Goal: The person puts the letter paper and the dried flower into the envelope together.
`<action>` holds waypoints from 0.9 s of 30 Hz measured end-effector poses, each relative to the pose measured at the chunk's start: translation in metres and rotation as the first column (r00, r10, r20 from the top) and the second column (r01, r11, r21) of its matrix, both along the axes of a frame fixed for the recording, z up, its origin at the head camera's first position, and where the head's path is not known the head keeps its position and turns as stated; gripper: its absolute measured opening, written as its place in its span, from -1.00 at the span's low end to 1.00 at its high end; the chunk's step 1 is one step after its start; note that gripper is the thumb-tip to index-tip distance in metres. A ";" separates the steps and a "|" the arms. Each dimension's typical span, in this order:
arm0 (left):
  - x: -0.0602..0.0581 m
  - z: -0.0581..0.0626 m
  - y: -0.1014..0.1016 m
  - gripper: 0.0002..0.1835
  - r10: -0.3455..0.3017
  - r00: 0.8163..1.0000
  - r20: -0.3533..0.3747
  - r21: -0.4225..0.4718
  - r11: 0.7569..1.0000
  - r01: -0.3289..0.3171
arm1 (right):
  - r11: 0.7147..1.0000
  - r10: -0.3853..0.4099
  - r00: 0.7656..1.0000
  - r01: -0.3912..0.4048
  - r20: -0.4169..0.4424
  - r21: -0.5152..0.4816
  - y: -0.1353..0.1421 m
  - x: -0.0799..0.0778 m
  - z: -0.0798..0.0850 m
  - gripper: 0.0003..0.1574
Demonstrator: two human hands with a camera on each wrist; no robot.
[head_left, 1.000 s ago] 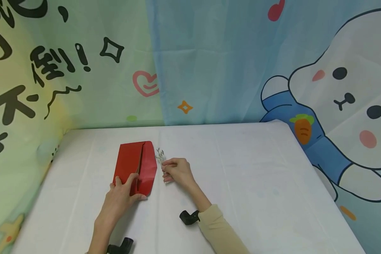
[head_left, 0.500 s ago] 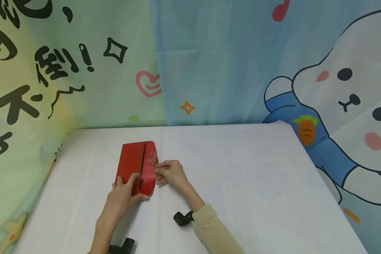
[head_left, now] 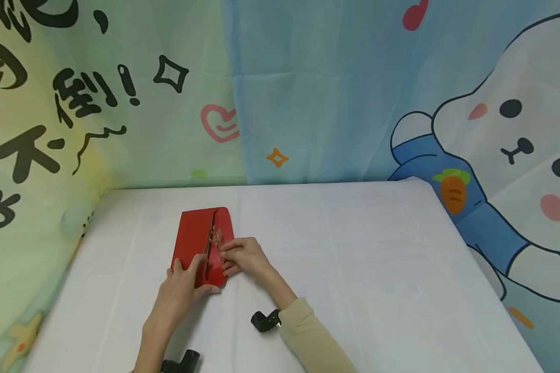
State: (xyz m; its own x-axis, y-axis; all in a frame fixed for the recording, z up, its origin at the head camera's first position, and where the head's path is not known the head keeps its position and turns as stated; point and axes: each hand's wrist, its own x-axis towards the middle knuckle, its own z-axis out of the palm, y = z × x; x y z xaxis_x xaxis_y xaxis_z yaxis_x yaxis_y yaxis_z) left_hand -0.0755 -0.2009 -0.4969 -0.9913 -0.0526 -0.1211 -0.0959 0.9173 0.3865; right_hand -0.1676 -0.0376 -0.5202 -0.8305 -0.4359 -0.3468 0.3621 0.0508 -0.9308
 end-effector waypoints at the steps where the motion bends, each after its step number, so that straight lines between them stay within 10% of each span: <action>1: 0.000 0.000 0.000 -0.16 0.001 1.000 0.002 -0.001 1.000 -0.001 | 1.000 0.006 1.000 -0.006 0.001 -0.001 0.000 0.000 -0.001 -0.74; 27: 0.001 -0.001 -0.001 -0.22 -0.011 1.000 -0.028 -0.007 1.000 0.011 | 0.999 0.019 0.998 -0.021 0.063 0.029 -0.023 -0.007 0.003 -0.80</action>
State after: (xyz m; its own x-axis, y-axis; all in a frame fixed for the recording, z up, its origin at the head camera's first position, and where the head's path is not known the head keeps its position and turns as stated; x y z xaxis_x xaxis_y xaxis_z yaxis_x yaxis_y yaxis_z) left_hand -0.0742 -0.2023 -0.4983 -0.9948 -0.0423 -0.0927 -0.0749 0.9209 0.3825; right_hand -0.1747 -0.0608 -0.5174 -0.7979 -0.4409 -0.4110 0.4181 0.0862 -0.9043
